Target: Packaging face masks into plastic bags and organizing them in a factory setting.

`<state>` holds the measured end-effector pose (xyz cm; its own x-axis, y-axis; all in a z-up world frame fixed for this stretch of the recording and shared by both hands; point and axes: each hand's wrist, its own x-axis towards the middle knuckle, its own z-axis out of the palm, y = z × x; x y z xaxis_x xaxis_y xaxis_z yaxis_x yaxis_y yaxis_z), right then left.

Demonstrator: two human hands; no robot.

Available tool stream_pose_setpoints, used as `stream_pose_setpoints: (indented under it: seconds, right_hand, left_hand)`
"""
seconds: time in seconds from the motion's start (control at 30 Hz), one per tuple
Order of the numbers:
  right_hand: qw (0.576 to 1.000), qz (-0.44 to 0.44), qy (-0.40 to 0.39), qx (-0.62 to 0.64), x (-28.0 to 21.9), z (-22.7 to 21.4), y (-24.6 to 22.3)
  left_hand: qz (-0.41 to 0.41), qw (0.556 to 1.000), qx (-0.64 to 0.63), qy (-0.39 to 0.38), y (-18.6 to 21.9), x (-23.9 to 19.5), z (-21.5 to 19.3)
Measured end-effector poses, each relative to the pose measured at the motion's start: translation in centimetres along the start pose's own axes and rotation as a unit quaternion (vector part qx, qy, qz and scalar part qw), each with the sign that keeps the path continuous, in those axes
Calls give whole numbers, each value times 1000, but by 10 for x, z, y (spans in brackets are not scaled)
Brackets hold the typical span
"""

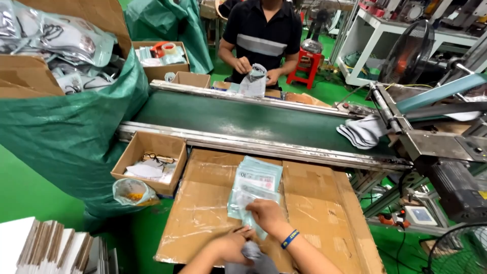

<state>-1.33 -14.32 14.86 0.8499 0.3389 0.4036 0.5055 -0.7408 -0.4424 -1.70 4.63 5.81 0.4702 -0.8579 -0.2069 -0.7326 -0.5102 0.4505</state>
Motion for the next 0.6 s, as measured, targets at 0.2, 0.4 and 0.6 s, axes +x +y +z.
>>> stream_pose_setpoints:
  seconds: [0.2, 0.4, 0.6]
  right_hand:
    - [984, 162, -80, -5, -6, -54, -38]
    - [990, 142, -23, 6, -28, -17, -37]
    - [993, 66, 14, -96, -52, 42, -69]
  left_hand:
    - [59, 870, -489, 35, -11, -50, -64]
    - [-135, 873, -447, 140, -6, -44, -68]
    - [-116, 747, -598, 268, -4, -22, -19]
